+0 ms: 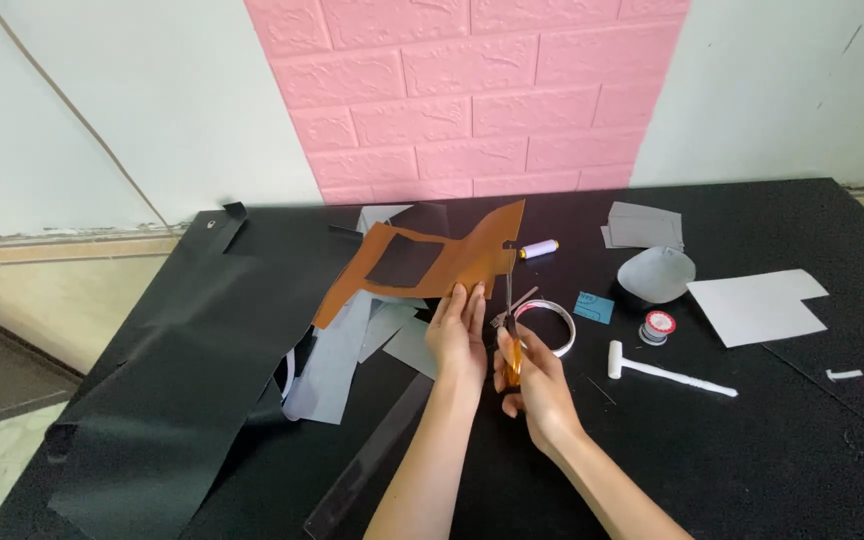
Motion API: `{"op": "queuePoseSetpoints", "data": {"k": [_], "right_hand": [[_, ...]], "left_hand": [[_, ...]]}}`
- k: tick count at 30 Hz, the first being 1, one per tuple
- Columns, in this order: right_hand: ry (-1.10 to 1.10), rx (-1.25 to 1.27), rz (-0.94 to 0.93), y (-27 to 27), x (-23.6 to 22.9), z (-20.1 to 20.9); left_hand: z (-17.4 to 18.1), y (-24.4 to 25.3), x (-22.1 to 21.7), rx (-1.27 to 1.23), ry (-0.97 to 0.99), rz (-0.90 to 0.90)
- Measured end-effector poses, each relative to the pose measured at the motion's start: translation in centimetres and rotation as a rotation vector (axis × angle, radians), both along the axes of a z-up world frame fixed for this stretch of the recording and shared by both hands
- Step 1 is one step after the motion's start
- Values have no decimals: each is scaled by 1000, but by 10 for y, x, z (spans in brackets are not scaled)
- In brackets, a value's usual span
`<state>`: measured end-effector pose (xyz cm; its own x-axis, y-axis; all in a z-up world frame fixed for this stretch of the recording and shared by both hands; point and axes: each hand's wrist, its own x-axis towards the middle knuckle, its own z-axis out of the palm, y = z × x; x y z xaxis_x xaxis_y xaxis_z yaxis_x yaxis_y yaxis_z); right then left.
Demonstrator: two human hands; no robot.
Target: Cutting, folding, and marking leather scraps to prepare them for assembly into small items.
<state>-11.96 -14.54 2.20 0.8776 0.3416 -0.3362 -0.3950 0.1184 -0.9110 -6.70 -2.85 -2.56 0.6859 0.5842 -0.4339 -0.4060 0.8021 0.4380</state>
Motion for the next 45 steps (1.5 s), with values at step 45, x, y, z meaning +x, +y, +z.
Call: {"op": "queuePoseSetpoints", "data": {"k": [45], "right_hand": [[-157,12,-171,1,5,-22]], "left_hand": [[-3,10,4,13,-17,59]]}}
